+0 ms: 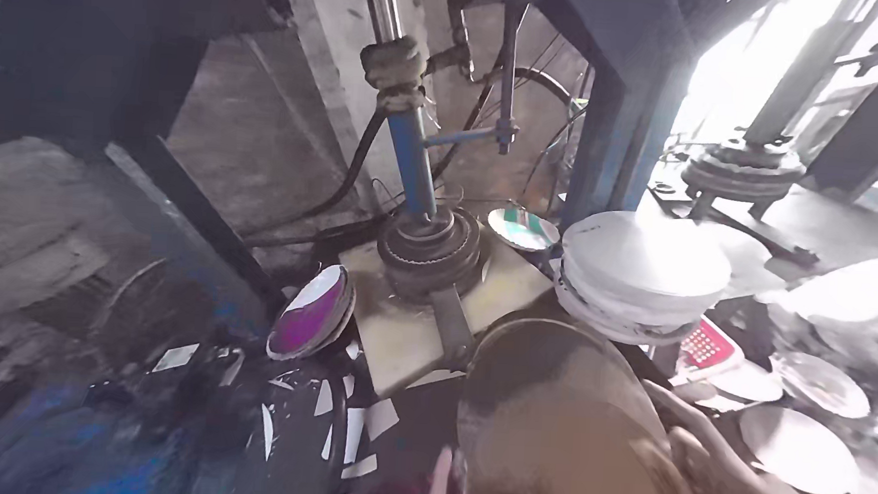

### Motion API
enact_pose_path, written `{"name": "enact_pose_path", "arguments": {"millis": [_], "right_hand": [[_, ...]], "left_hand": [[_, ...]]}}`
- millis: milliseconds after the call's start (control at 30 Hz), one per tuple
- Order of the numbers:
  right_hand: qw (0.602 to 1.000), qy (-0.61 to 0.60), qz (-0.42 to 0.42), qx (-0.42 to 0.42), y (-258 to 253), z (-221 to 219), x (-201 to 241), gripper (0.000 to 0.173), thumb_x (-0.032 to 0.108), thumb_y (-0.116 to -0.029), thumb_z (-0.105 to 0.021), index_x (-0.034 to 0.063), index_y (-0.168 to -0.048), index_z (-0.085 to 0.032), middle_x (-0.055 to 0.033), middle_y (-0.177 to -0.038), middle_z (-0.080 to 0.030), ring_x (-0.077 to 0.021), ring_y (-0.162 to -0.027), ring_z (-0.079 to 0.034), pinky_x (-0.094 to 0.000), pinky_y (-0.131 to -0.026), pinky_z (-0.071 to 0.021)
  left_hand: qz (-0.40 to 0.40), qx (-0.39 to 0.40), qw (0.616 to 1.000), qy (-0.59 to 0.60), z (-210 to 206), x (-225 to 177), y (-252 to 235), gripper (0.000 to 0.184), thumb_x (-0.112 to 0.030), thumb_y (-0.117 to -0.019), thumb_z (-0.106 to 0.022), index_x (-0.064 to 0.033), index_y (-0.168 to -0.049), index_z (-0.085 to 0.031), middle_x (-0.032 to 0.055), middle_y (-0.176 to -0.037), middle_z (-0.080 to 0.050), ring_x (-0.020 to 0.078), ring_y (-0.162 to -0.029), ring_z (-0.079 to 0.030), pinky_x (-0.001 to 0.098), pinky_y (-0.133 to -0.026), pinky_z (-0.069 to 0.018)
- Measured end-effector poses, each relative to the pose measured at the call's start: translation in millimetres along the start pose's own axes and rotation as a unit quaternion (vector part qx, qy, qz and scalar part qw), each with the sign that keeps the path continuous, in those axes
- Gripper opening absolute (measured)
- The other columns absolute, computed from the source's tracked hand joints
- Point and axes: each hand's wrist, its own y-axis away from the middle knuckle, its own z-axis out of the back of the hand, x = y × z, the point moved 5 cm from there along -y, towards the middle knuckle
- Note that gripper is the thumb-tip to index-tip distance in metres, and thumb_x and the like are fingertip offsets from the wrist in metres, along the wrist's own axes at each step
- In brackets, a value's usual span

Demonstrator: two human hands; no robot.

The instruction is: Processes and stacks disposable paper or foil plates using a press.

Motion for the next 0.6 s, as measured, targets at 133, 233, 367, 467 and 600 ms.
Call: {"name": "enact_pose_path", "arguments": {"millis": [133,233,367,467,600], "right_hand": [[0.985,0.149,0.004,-0.090,-50,-20,-22,0.035,0.037,-0.0994,-0.056,0.0068,-0.104,-0.073,-0.0104,-0.075,-0.066,-0.0281,-0.064,-0.064,-0.0531,-0.059,-0.0520],[0.986,0.124,0.052,-0.097,-76,-18,-31,0.040,0.041,-0.0961,-0.060,0.0057,-0.105,-0.075,-0.0211,-0.112,-0.067,-0.0403,-0.104,-0.063,-0.0608,-0.087,-0.0504],[0.983,-0.166,-0.040,0.071,-86,-29,-54,0.058,0.042,-0.1023,-0.052,0.0057,-0.148,-0.048,0.0003,-0.138,-0.061,-0.0007,-0.119,-0.060,-0.0216,-0.099,-0.0514],[0.962,-0.255,-0.101,-0.011,-86,-23,-50,0.048,0.035,-0.1067,-0.040,0.0019,-0.139,-0.052,0.0039,-0.122,-0.066,0.0066,-0.107,-0.060,-0.0148,-0.093,-0.0509],[0.916,-0.285,-0.098,-0.266,-94,-14,-19,0.043,0.011,-0.1079,-0.033,0.0102,-0.075,-0.060,0.0145,-0.058,-0.060,0.0082,-0.054,-0.057,-0.0128,-0.059,-0.0508]], "left_hand": [[-0.016,-0.018,0.998,-0.051,-24,24,-57,0.064,-0.025,-0.0978,-0.057,0.0103,-0.148,-0.037,0.0249,-0.156,-0.036,0.0200,-0.145,-0.038,0.0332,-0.118,-0.0339],[0.014,-0.038,0.999,-0.002,-36,27,-87,0.059,-0.020,-0.0959,-0.054,0.0068,-0.148,-0.043,0.0221,-0.157,-0.038,0.0207,-0.143,-0.041,0.0329,-0.114,-0.0369],[0.044,-0.017,0.997,0.056,-49,28,-104,0.058,-0.008,-0.0961,-0.047,0.0076,-0.151,-0.036,0.0223,-0.158,-0.036,0.0183,-0.141,-0.042,0.0305,-0.113,-0.0374],[0.024,-0.039,0.997,0.064,-54,28,-108,0.049,-0.004,-0.0956,-0.048,0.0112,-0.142,-0.046,0.0229,-0.148,-0.048,0.0164,-0.132,-0.050,0.0276,-0.107,-0.0422],[0.004,-0.103,0.994,0.044,-52,30,-109,0.032,-0.002,-0.0900,-0.050,0.0092,-0.119,-0.060,0.0139,-0.118,-0.060,0.0100,-0.107,-0.058,0.0214,-0.091,-0.0480]]}}
